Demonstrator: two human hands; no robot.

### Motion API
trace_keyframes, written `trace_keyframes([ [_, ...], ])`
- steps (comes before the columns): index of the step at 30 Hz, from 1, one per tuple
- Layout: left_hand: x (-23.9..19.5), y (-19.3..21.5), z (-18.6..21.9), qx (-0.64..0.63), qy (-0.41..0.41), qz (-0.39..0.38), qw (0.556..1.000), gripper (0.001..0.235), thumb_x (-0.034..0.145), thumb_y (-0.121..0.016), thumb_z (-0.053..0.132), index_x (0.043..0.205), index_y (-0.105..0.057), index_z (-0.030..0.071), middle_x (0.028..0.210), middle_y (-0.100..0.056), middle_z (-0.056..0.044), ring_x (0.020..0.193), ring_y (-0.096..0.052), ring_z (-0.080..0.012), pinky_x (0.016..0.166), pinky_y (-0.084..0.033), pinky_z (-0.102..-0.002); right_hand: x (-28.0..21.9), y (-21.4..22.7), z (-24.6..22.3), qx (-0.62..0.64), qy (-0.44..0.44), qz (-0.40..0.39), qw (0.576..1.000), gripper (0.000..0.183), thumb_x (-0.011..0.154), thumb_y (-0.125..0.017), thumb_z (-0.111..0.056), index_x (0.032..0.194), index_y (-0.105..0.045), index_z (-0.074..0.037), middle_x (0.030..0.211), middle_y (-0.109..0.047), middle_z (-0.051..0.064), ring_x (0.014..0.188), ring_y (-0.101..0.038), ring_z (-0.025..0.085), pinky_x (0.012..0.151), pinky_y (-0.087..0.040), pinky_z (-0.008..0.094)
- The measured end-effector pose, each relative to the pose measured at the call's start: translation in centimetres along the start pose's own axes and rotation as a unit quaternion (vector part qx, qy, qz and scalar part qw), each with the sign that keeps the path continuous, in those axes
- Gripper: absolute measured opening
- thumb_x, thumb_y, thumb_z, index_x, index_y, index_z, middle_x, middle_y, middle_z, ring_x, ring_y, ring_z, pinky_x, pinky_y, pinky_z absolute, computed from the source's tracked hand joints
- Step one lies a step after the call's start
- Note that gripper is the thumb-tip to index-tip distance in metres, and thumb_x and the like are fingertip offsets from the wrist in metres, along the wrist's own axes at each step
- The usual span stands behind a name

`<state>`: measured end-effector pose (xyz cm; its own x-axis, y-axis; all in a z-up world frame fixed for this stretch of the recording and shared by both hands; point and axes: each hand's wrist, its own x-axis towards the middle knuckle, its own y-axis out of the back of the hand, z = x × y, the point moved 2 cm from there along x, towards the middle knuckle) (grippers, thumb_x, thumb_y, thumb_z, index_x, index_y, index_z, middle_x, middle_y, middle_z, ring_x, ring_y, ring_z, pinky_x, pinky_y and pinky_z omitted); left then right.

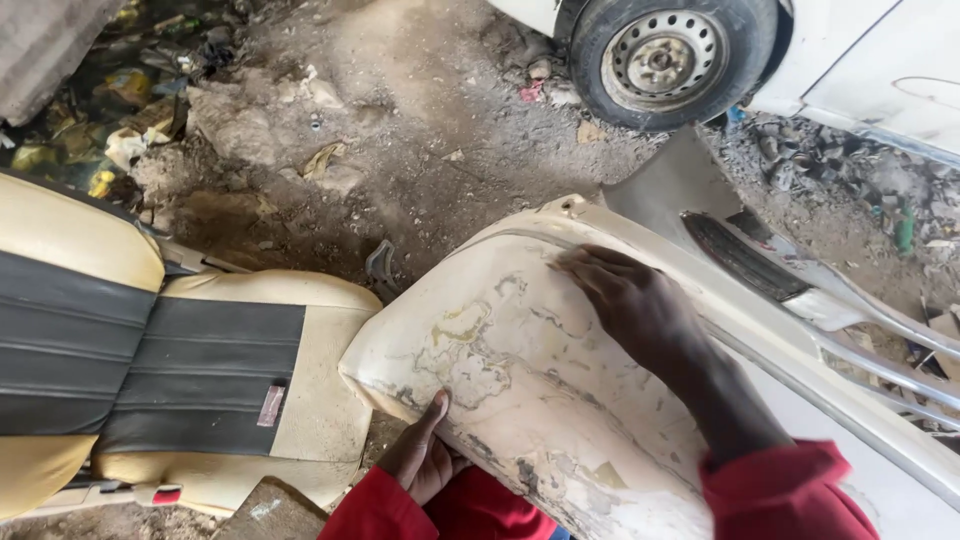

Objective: The person scrubs a dirty, white car door panel with a small abrasive pad. The person holds the panel with one hand while scrubbing the surface with the other hand to remove dirt and grime.

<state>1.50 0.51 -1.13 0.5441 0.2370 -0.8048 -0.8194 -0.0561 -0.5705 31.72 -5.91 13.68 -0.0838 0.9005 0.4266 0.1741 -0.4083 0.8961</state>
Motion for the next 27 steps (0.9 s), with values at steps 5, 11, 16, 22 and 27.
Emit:
trace_keyframes([
  [5,0.1,0.0,0.0,-0.006,-0.009,0.006,1.000,0.070,0.093,-0.068,0.032,0.159,-0.056,0.012,0.160,-0.068,-0.022,0.149,-0.061,-0.0397,0.121,-0.052,-0.057,-1.3,1.8,-1.5,0.011,-0.021,-0.006,1.000,0.034,0.111,-0.068,-0.012,0.143,-0.076,-0.005,0.145,-0.078,0.013,0.138,-0.072,0.032,0.113,-0.061,0.046],
  [11,-1.0,-0.8,0.2,0.012,0.006,0.009,1.000,0.076,0.095,-0.062,0.035,0.165,-0.052,0.007,0.167,-0.062,-0.024,0.155,-0.057,-0.0407,0.127,-0.048,-0.054,-6.9,6.4,-4.8,-0.029,-0.023,-0.013,0.999,0.047,0.100,-0.077,-0.003,0.147,-0.071,-0.001,0.149,-0.075,0.017,0.145,-0.069,0.036,0.122,-0.058,0.047],
  [16,-2.2,-1.9,0.6,0.035,-0.002,0.021,0.999,0.080,0.092,-0.059,0.037,0.167,-0.047,0.012,0.168,-0.061,-0.021,0.158,-0.054,-0.0390,0.129,-0.044,-0.055,-5.5,4.9,-3.6,-0.017,-0.010,-0.003,1.000,0.047,0.105,-0.074,-0.006,0.151,-0.068,0.002,0.152,-0.073,0.019,0.145,-0.068,0.039,0.122,-0.058,0.048],
  [22,-2.4,-2.2,0.3,0.006,-0.015,0.037,0.999,0.075,0.092,-0.063,0.036,0.163,-0.055,0.015,0.165,-0.065,-0.018,0.155,-0.057,-0.0344,0.126,-0.047,-0.053,0.3,-0.8,0.4,-0.001,-0.010,-0.019,1.000,0.039,0.108,-0.072,-0.008,0.147,-0.075,-0.008,0.148,-0.077,0.008,0.139,-0.071,0.030,0.117,-0.059,0.045],
  [27,-1.3,-0.9,0.1,0.022,-0.009,0.027,0.999,0.074,0.094,-0.060,0.040,0.166,-0.054,0.021,0.169,-0.062,-0.015,0.156,-0.056,-0.0354,0.125,-0.046,-0.055,-2.2,2.3,-1.9,0.012,-0.017,-0.002,1.000,0.040,0.107,-0.070,-0.006,0.148,-0.072,-0.006,0.150,-0.075,0.016,0.139,-0.071,0.034,0.115,-0.060,0.047],
])
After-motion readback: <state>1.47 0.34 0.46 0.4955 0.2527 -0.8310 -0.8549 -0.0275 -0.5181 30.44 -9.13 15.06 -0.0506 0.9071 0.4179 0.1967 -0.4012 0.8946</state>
